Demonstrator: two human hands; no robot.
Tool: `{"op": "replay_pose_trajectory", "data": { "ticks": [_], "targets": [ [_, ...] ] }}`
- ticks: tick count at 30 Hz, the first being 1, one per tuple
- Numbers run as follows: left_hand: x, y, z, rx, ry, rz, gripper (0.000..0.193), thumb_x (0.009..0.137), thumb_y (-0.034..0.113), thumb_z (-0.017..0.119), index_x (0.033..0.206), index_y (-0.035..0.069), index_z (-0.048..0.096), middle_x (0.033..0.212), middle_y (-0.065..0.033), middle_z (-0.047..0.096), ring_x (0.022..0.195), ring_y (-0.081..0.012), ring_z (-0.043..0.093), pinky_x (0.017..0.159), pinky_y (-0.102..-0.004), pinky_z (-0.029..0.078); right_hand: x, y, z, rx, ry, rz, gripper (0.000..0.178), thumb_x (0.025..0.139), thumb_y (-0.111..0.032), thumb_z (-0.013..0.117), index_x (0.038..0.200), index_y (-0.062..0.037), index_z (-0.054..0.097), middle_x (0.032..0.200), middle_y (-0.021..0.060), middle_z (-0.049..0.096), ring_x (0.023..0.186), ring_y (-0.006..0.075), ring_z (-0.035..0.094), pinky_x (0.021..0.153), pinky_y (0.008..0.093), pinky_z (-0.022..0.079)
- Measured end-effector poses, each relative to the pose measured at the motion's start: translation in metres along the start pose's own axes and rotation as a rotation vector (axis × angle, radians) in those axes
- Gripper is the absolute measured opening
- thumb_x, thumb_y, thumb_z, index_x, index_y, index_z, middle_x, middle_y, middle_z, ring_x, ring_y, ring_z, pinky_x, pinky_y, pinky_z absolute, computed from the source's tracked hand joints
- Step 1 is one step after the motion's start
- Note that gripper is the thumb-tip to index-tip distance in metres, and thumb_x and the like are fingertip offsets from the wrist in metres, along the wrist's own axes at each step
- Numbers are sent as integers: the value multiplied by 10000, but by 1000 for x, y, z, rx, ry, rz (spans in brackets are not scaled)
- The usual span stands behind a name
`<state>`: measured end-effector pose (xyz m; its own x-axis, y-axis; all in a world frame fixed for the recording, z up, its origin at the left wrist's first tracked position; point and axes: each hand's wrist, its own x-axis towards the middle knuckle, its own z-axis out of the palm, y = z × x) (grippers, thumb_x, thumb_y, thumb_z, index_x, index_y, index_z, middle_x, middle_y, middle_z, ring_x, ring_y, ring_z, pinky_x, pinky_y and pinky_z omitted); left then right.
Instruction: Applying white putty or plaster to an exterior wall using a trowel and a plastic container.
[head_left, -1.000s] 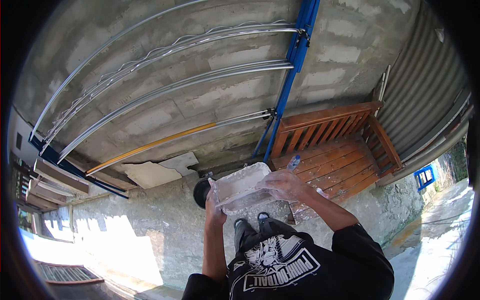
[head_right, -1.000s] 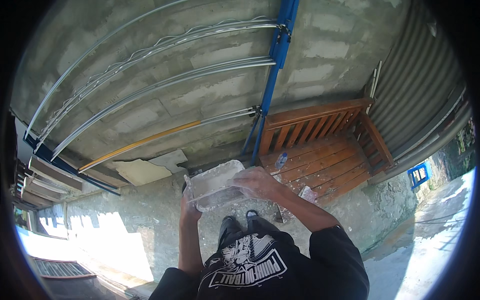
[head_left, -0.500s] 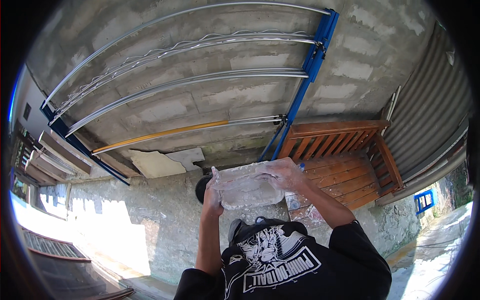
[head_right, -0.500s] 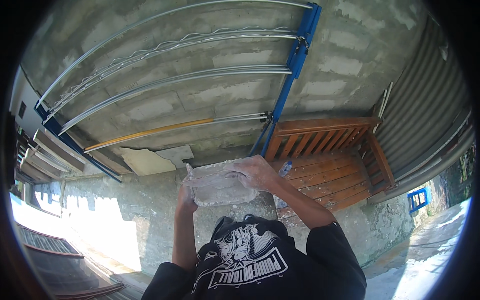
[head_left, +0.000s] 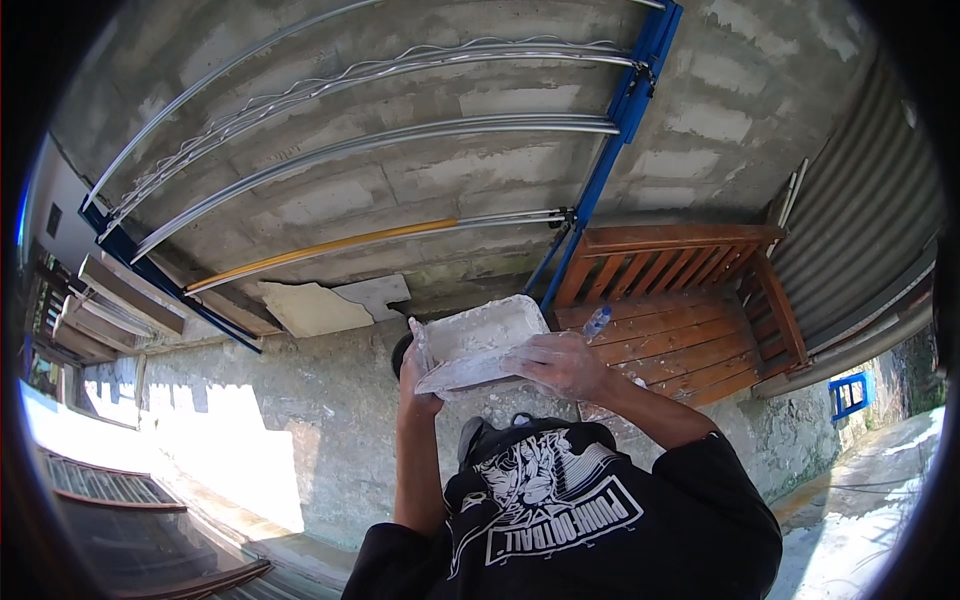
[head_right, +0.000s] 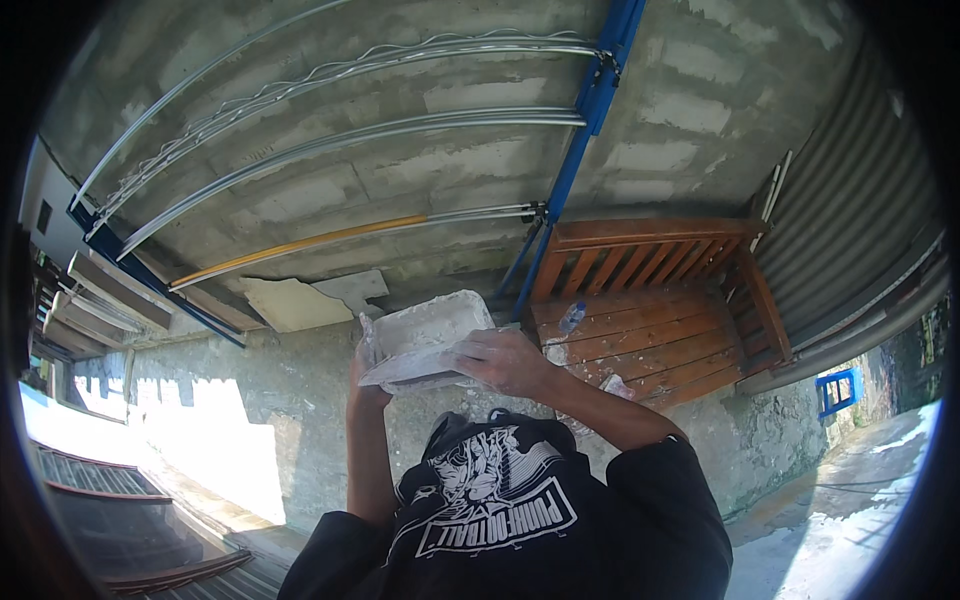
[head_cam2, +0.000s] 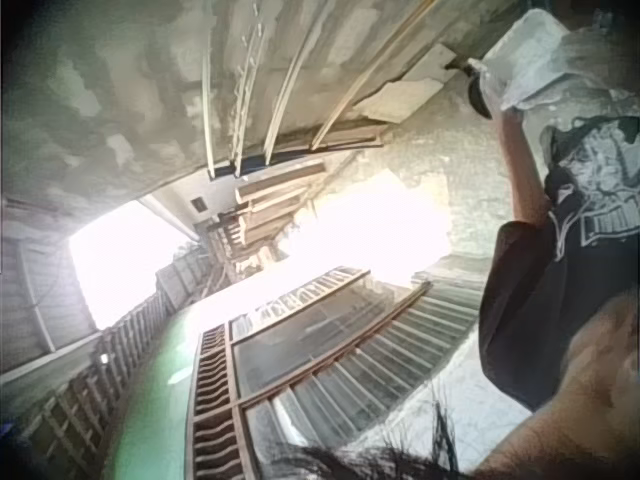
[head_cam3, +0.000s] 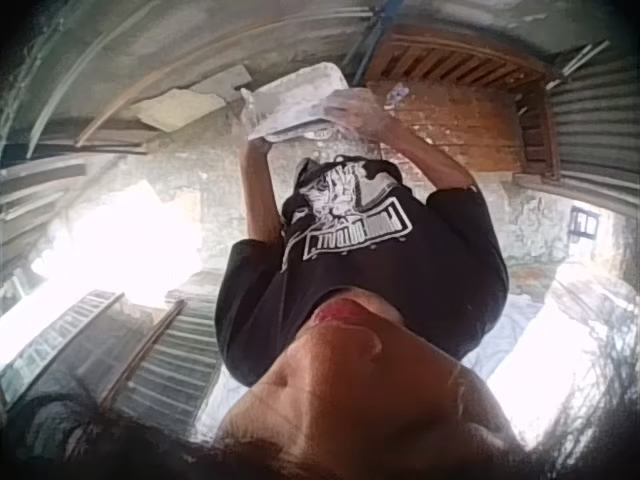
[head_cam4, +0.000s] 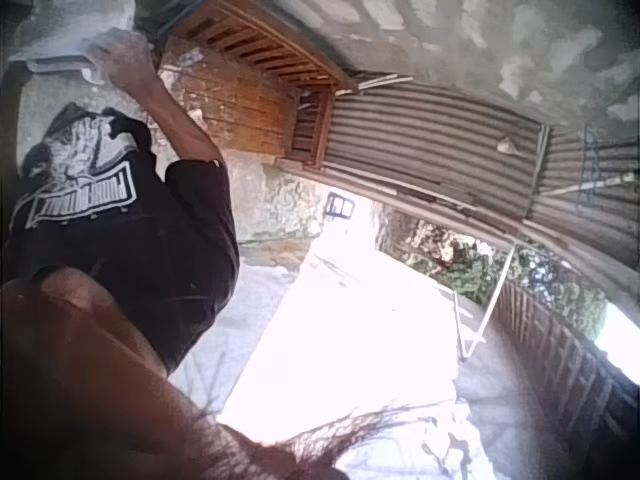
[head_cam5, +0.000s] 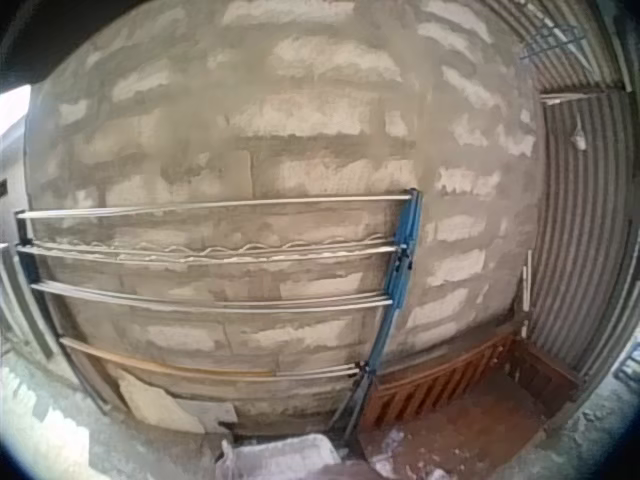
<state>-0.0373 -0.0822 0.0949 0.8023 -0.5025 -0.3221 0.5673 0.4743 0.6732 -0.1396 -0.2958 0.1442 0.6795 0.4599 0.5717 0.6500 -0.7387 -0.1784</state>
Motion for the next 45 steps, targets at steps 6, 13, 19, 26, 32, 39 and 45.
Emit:
{"op": "replay_pose_trajectory", "data": {
  "ticks": [6, 13, 19, 26, 32, 39, 45],
  "targets": [
    [-1, -7, -4, -36, 16, -12, 557, 940, 503, 369, 1117, 4, 539, 1015, -126, 616, 907, -227, 615, 782, -369, 514, 3, 10, -11, 146, 73, 31, 408, 587, -29, 698, 987, -94, 652, 865, 36, 640, 731, 199, 638, 583, 307, 531],
    [-6, -6, -3, -3, -34, 62, 528, 957, 475, 353, 1101, 6, 548, 1015, -125, 617, 894, -219, 620, 782, -353, 512, 17, 12, -9, 22, 50, -8, 446, 552, -3, 690, 986, -95, 651, 822, 33, 631, 696, 188, 630, 564, 313, 528],
    [-11, -4, -7, -14, 72, 82, 531, 953, 481, 360, 1090, 1, 542, 1004, -124, 621, 852, -230, 634, 774, -356, 519, 9, 0, 0, 128, 7, 7, 456, 552, 1, 697, 995, -95, 645, 813, 33, 621, 692, 189, 626, 559, 318, 525],
    [-12, -7, -11, -41, 63, 54, 561, 947, 501, 358, 1108, -6, 534, 1020, -134, 612, 901, -239, 624, 788, -375, 516, 21, 9, -11, 290, 194, 103, 319, 604, 45, 671, 903, -66, 658, 731, 75, 619, 614, 226, 614, 526, 319, 493],
    [-5, -12, -23, 9, -10, 105, 581, 939, 500, 369, 1208, -1, 485, 1143, -158, 574, 1003, -279, 597, 863, -418, 498, 19, 12, -5, 346, 40, 162, 243, 665, 5, 695, 897, -56, 653, 706, 82, 609, 582, 245, 595, 512, 331, 479],
    [-12, -11, -18, 51, 31, 55, 548, 955, 473, 366, 1100, -23, 546, 1013, -130, 624, 892, -223, 624, 782, -352, 510, 25, 20, 0, 267, 98, 110, 240, 678, -63, 732, 904, -60, 653, 699, 73, 610, 593, 239, 606, 523, 329, 491],
    [-16, -7, -5, 18, 12, 64, 552, 954, 483, 355, 1098, -15, 546, 1006, -128, 623, 886, -216, 627, 768, -344, 513, 17, 22, -2, 37, -19, -27, 373, 577, -86, 726, 944, -89, 655, 871, 40, 642, 737, 205, 638, 587, 308, 528]
  ]
}}
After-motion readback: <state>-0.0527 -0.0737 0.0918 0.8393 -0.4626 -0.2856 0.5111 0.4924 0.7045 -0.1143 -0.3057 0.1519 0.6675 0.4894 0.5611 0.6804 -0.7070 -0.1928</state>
